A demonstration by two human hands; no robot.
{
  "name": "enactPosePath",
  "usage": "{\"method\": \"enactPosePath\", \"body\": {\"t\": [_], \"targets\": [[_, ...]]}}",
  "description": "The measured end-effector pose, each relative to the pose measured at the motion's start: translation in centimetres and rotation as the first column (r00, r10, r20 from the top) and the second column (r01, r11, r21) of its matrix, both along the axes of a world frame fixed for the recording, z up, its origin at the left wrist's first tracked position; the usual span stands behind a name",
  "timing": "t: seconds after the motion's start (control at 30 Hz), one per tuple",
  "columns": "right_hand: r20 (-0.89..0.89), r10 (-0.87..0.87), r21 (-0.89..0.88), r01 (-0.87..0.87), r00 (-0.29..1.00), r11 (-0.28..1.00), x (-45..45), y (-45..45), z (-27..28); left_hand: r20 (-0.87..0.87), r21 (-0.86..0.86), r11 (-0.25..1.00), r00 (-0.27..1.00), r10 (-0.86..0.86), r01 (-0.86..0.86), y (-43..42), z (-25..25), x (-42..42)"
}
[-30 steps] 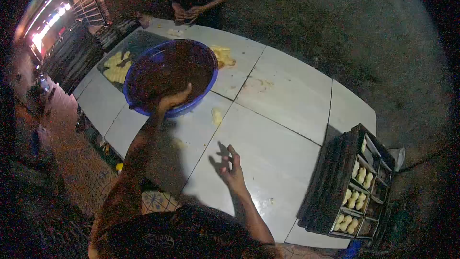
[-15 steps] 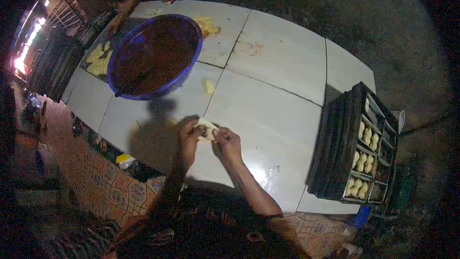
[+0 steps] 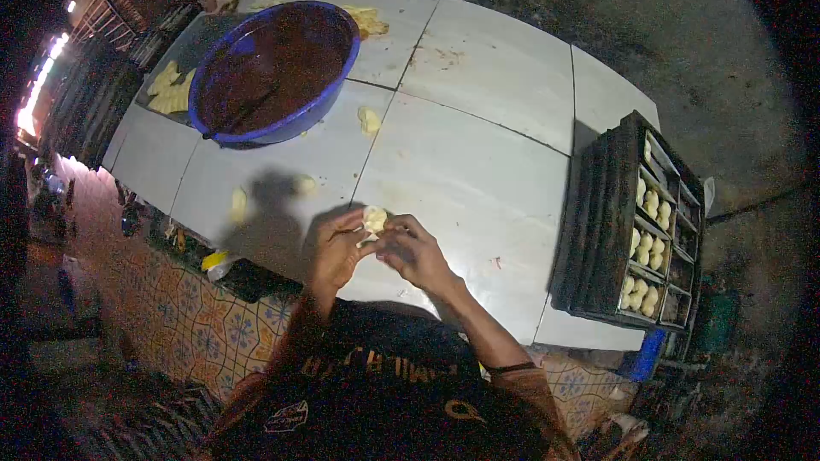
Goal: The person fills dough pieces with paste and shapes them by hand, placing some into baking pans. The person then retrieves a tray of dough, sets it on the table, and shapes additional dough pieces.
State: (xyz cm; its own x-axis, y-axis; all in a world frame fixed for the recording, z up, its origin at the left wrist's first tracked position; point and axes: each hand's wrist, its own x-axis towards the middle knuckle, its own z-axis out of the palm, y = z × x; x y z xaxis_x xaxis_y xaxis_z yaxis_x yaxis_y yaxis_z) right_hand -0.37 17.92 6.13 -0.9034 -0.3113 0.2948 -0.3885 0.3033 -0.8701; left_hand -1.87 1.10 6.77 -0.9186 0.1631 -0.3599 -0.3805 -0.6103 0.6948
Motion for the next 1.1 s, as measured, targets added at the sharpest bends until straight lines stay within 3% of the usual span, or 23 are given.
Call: {"method": "enactPosePath", "body": {"t": [0.03, 0.1, 0.13, 0.17, 0.23, 0.3, 0.43, 0.5, 0.53, 0.6, 0.67, 0.77, 0.8, 0.83, 0.9, 0.93, 0.97, 1.03, 1.1], "targets": [[0.008, 0.011, -0.018, -0.011, 1.000, 1.000, 0.0, 0.3, 0.2, 0.000, 0.007, 1.000, 1.000, 0.001, -0.001, 0.2, 0.4, 0.3], [-0.030, 0.064, -0.009, -0.065, 0.997, 0.998, 0.1, 0.7, 0.9, -0.055, -0.196, 0.980, 0.997, -0.054, 0.042, 0.3, 0.9, 0.9], [0.169, 0.010, -0.138, 0.014, 0.986, 0.990, 0.1, 0.6, 1.4, -0.056, -0.197, 0.980, 0.997, -0.052, 0.040, 0.3, 0.4, 1.0], [0.367, -0.018, -0.248, 0.117, 0.930, 0.962, 0.2, 0.4, 1.8, -0.128, -0.307, 0.951, 0.988, -0.088, 0.045, 0.3, -0.6, 1.0], [0.225, -0.156, -0.237, 0.209, 0.962, 0.949, -0.1, -0.3, 3.8, -0.256, -0.513, 0.858, 0.949, -0.181, 0.025, 0.4, -1.3, 0.9], [0.127, -0.104, -0.016, 0.107, 0.986, 0.994, -0.7, 0.4, 1.2, -0.210, -0.448, 0.894, 0.972, -0.108, 0.002, 1.2, -0.5, 1.6], [0.040, 0.027, -0.037, -0.025, 0.999, 0.999, 0.7, 1.3, -0.6, -0.133, -0.474, 0.880, 0.985, -0.114, 0.038, 1.1, -0.5, 1.9], [-0.192, 0.136, 0.102, -0.118, 0.972, 0.988, 1.3, 1.6, -0.8, 0.078, -0.130, 0.981, 0.988, -0.136, 0.145, 0.3, -1.0, 1.9], [-0.072, 0.152, 0.128, -0.142, 0.986, 0.982, 1.7, 1.9, -0.3, -0.099, 0.158, 0.966, 0.977, -0.188, 0.202, -0.6, -1.3, 2.2], [-0.043, 0.164, 0.153, -0.156, 0.986, 0.976, 1.4, 2.5, 0.6, -0.036, 0.227, 0.943, 0.970, -0.242, 0.244, -1.3, -1.9, 2.6], [-0.013, 0.196, 0.195, -0.190, 0.981, 0.962, 1.0, 3.1, 1.0, 0.035, 0.341, 0.875, 0.926, -0.376, 0.343, -1.8, 0.7, 2.5], [-0.096, 0.202, 0.200, -0.180, 0.975, 0.963, 1.1, 2.8, 0.2, 0.133, 0.350, 0.891, 0.926, -0.353, 0.290, -1.5, -0.2, 2.4], [0.014, 0.143, 0.097, -0.144, 0.990, 0.985, 1.3, 2.5, -0.3, 0.128, 0.330, 0.898, 0.929, -0.348, 0.291, -1.5, -0.8, 2.4], [0.010, 0.145, 0.096, -0.146, 0.989, 0.985, 1.3, 2.5, -0.8, 0.125, 0.328, 0.899, 0.930, -0.346, 0.291, -1.4, -0.7, 2.7], [-0.022, 0.066, -0.020, -0.066, 0.998, 0.998, 0.9, 2.6, -1.6, -0.007, 0.039, 0.950, 0.951, -0.309, 0.309, -0.8, -0.5, 3.4], [0.149, -0.028, -0.144, 0.050, 0.988, 0.988, 1.2, 1.8, -0.3, -0.082, -0.157, 0.951, 0.956, -0.281, 0.266, 0.0, 1.7, 3.9], [0.347, -0.070, -0.252, 0.165, 0.935, 0.953, 1.3, 1.6, 0.0, -0.081, -0.161, 0.950, 0.956, -0.282, 0.266, 0.3, 1.5, 4.2], [0.416, -0.003, -0.311, 0.145, 0.909, 0.939, 0.7, 1.9, -0.4, -0.292, -0.510, 0.850, 0.902, -0.318, 0.134, 0.8, 0.2, 4.4], [0.472, 0.026, -0.365, 0.168, 0.881, 0.916, 0.9, 1.6, -0.4, -0.332, -0.481, 0.873, 0.907, -0.261, 0.075, 1.2, -1.0, 4.3]]}}
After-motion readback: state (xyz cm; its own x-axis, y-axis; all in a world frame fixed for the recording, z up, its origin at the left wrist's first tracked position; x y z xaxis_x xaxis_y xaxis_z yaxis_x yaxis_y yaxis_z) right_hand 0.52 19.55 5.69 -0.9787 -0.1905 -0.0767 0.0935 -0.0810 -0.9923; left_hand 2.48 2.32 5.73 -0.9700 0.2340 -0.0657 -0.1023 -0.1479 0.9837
